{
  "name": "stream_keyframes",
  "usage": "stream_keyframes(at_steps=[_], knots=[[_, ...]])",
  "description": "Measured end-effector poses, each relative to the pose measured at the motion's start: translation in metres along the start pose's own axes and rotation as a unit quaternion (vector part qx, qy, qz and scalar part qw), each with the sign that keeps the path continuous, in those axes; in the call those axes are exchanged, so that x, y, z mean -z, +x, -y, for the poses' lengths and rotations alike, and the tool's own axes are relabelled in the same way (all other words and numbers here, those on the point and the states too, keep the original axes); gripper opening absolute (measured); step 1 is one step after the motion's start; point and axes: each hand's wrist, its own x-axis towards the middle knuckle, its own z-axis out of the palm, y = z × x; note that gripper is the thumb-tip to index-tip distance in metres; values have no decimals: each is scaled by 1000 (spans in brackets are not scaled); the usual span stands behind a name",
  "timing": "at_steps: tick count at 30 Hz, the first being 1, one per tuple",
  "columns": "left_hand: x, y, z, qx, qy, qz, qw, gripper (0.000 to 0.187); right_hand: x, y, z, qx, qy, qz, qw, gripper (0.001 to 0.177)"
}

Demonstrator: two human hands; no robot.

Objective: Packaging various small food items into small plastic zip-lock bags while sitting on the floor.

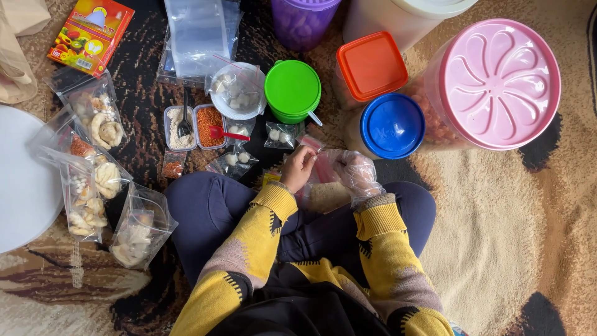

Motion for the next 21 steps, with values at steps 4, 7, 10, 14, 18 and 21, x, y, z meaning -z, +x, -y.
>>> stream_keyframes(at_steps=[4,7,10,14,18,21], knots=[[0,0,2,-4,19,-12,1000,6,5,-7,11,18,-24,-20,999,9],[-2,-1,8,0,28,-24,999,6,15,-16,23,25,-27,-39,999,9],[-6,0,18,0,31,-36,999,6,20,-19,22,20,-16,-50,998,8],[-4,-2,21,0,39,-51,998,7,56,-39,70,15,2,-83,996,12],[-5,-4,25,4,36,-58,998,7,41,-29,49,-1,2,-23,1000,16],[-7,-3,25,0,33,-59,998,7,32,-25,49,0,11,-32,999,20]])
